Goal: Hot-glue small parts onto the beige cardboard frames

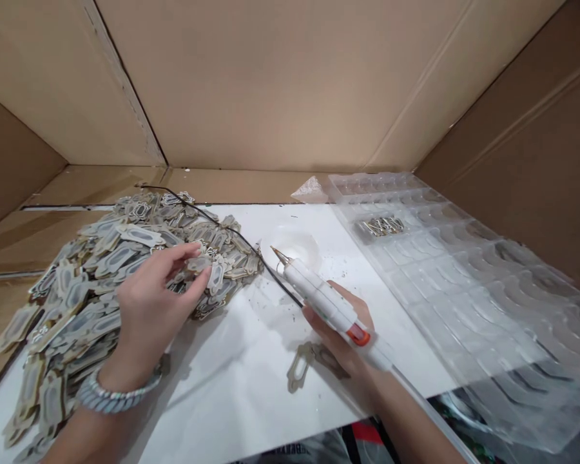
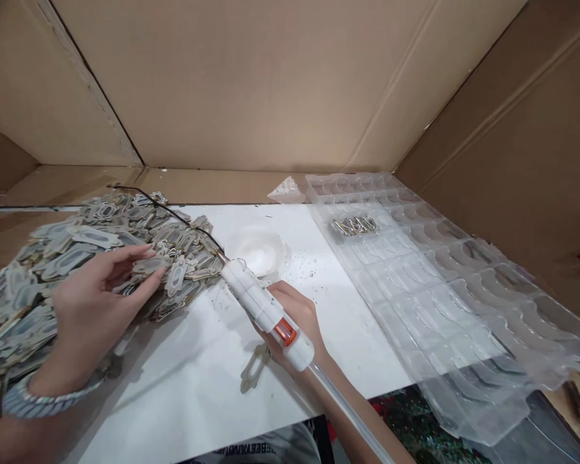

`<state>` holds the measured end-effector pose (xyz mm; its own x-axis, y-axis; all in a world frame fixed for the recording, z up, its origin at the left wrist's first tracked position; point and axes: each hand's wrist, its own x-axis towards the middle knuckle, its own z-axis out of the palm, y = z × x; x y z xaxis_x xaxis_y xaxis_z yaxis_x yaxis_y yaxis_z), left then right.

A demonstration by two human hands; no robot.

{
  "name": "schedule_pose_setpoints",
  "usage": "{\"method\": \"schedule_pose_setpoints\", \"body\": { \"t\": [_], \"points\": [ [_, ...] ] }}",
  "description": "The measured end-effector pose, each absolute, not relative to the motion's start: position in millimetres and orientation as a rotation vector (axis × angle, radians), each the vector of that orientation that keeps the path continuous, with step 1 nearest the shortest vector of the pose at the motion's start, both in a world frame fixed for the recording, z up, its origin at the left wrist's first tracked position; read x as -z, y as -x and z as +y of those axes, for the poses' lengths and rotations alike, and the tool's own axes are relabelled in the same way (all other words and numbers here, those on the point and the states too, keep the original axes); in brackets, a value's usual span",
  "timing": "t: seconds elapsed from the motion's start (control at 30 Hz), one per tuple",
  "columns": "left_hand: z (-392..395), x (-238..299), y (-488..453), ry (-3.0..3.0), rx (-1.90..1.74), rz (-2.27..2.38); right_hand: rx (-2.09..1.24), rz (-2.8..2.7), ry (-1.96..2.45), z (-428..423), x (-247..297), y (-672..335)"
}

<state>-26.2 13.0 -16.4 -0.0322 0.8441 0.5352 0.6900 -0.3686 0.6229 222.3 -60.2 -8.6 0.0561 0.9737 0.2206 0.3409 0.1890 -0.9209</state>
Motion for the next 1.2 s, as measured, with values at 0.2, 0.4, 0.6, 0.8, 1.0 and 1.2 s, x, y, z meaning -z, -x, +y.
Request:
{"method": "schedule_pose_setpoints", "body": {
  "t": [0.2, 0.4, 0.6, 0.8, 1.0, 1.2],
  "points": [
    [23, 14, 37, -2.393, -1.105, 1.949, -0.757, -1.458, 1.296, -60, 12, -222],
    [3, 19, 15, -2.663, -1.236, 1.431, -0.701, -1.402, 1.249, -57, 19, -222],
    [-40, 32, -34, -2.754, -0.641, 0.767, -0.67, -1.388, 1.219, -54, 24, -222],
    [-45, 38, -39, -2.889, -0.523, 0.763, -0.644, -1.371, 1.27, -54, 24, -220],
    [-34, 38, -30, -2.812, -0.587, 0.948, -0.756, -1.358, 1.392, -60, 12, -221],
    [-31, 46, -38, -2.79, -0.676, 0.892, -0.716, -1.368, 1.383, -57, 15, -222]
  ]
}}
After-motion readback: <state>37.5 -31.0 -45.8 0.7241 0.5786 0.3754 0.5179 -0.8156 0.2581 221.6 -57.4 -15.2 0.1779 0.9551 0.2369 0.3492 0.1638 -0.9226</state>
